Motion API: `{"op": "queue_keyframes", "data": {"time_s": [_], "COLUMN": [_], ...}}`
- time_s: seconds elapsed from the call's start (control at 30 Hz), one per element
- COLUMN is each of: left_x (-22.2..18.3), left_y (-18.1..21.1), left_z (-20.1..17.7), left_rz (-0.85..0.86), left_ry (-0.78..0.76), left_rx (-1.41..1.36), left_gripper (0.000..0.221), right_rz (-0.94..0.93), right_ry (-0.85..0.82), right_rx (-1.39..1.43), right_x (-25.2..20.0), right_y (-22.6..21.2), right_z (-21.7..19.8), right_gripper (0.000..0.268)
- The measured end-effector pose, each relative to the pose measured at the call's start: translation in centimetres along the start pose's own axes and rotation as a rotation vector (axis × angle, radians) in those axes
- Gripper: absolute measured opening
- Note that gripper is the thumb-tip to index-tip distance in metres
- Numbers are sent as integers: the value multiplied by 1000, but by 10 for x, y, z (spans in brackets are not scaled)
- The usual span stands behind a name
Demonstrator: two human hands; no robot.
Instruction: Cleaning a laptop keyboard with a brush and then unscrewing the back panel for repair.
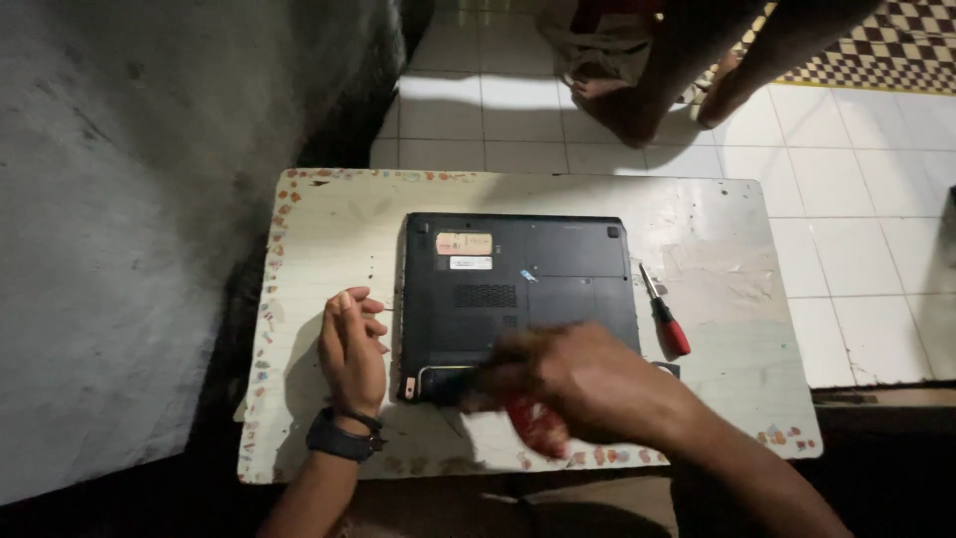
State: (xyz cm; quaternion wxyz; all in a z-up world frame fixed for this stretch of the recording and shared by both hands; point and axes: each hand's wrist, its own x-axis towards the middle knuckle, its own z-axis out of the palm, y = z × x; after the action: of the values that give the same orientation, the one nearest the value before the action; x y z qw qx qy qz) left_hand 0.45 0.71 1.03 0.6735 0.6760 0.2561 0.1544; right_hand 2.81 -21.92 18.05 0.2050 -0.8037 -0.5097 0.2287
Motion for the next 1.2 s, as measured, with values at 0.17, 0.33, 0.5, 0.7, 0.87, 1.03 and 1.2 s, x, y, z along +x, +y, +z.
{"op": "queue_keyframes", "data": {"time_s": [0.17,0.33,0.5,0.7,0.87,1.03,1.2], "left_x": [-1,0,-1,0,2,-2,-3], "left_y": [1,-5,-9,-16,-25,-18,-14], "left_z": [1,2,5,2,1,2,2], "left_rz": [-6,41,44,139,137,164,126], "left_ry": [24,9,27,-3,-17,-3,13], "left_rx": [89,30,46,62,32,109,108], "left_gripper": [47,46,38,45,47,44,45], "right_rz": [-50,115,444,100,485,579,1045], "right_ry": [159,43,354,246,357,472,504], "right_rx": [-57,112,-16,291,26,436,-132], "right_x": [-8,-64,-90,-127,-131,-151,-120], "right_y": [20,37,50,45,48,38,52], "right_z": [25,-8,16,18,58,59,67], "right_gripper": [29,46,49,17,66,20,38]}}
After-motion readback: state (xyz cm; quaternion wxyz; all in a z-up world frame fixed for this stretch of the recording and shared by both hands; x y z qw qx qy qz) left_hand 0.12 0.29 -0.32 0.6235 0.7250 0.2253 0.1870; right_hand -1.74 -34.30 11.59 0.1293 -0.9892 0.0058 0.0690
